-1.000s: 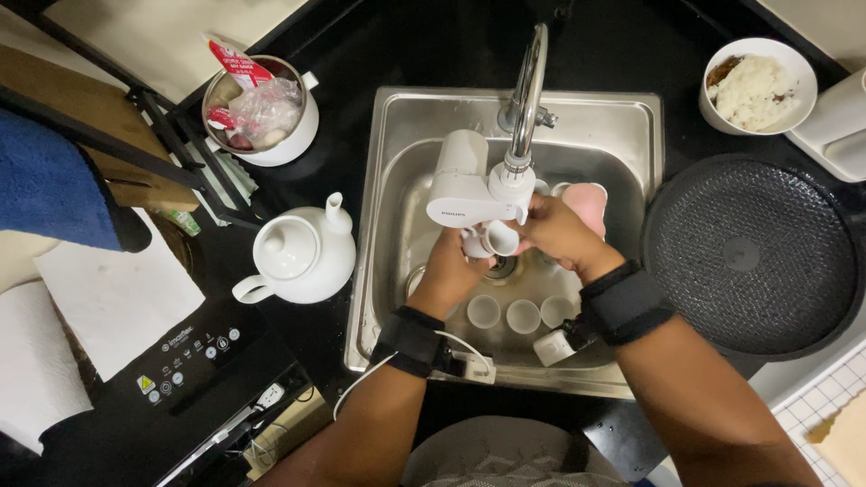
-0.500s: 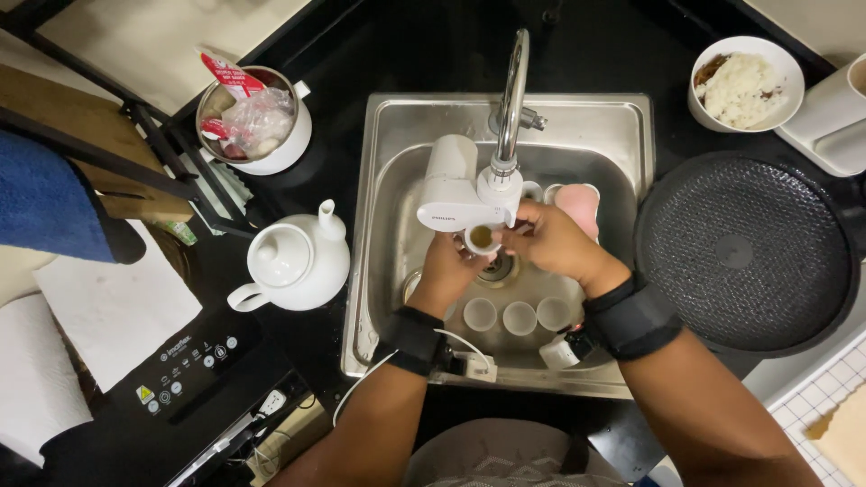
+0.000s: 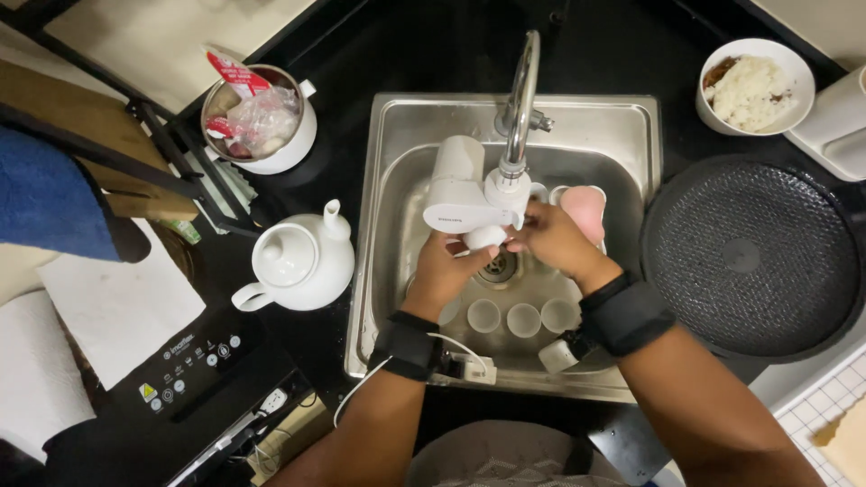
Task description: Washing and rinsing small white ceramic cups and a teapot in a kitchen sink.
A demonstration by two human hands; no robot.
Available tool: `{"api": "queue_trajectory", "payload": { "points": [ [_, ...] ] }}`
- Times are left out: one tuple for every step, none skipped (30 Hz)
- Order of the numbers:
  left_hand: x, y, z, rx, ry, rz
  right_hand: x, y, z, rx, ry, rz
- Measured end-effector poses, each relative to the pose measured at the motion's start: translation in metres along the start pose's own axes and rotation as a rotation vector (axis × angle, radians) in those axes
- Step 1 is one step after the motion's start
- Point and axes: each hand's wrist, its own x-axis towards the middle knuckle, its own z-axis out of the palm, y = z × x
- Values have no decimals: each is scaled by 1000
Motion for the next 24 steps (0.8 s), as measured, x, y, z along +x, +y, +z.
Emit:
{"api": "queue_trajectory", "payload": {
  "points": [
    [0,-3,1,-2,4,-2,0,2,2,-3,-4,2],
    [1,-5,2,-8,27,22,1,4,4,44,23,58],
    [2,-7,3,-12,50,47,2,5,6,90,50,112],
    [2,-6,3,-14,54,47,5,13,7,87,46,112],
    [3,-5,4,-20,57,71,9,21,7,137,51,125],
    [5,-3,5,-27,60,94,12,29,7,187,56,137],
    [4,-3,5,-28,59,93,13,30,8,187,57,138],
    [3,-2,5,15,66,95,13,32,9,219,46,164],
    [2,-1,5,58,73,96,13,33,10,252,34,191],
    [2,-7,5,58,73,95,12,33,12,253,34,192],
    [3,-13,6,94,68,97,12,32,12,248,28,212],
    [5,-19,7,131,64,100,12,31,13,242,22,231],
    [4,-18,8,130,63,99,10,29,12,242,22,232],
    [4,-17,9,114,46,64,8,28,11,253,23,240],
    [4,-16,10,98,29,28,7,26,10,265,25,247],
    [5,-15,11,97,28,28,7,27,8,265,26,248],
    [5,-15,11,94,14,27,7,29,7,279,18,250],
    [5,-14,12,91,-1,26,7,30,5,293,9,252],
    [6,-16,12,90,1,26,6,30,4,291,9,253],
    [6,-17,13,107,-22,168,5,30,3,335,4,235],
    [6,-19,14,125,-47,310,4,30,2,380,1,217],
    [6,-15,14,124,-46,310,3,27,2,380,0,217],
    [7,-11,16,-28,-101,227,2,25,1,397,-23,198],
    [7,-7,17,-179,-154,143,0,22,0,414,-45,178]
  ]
}}
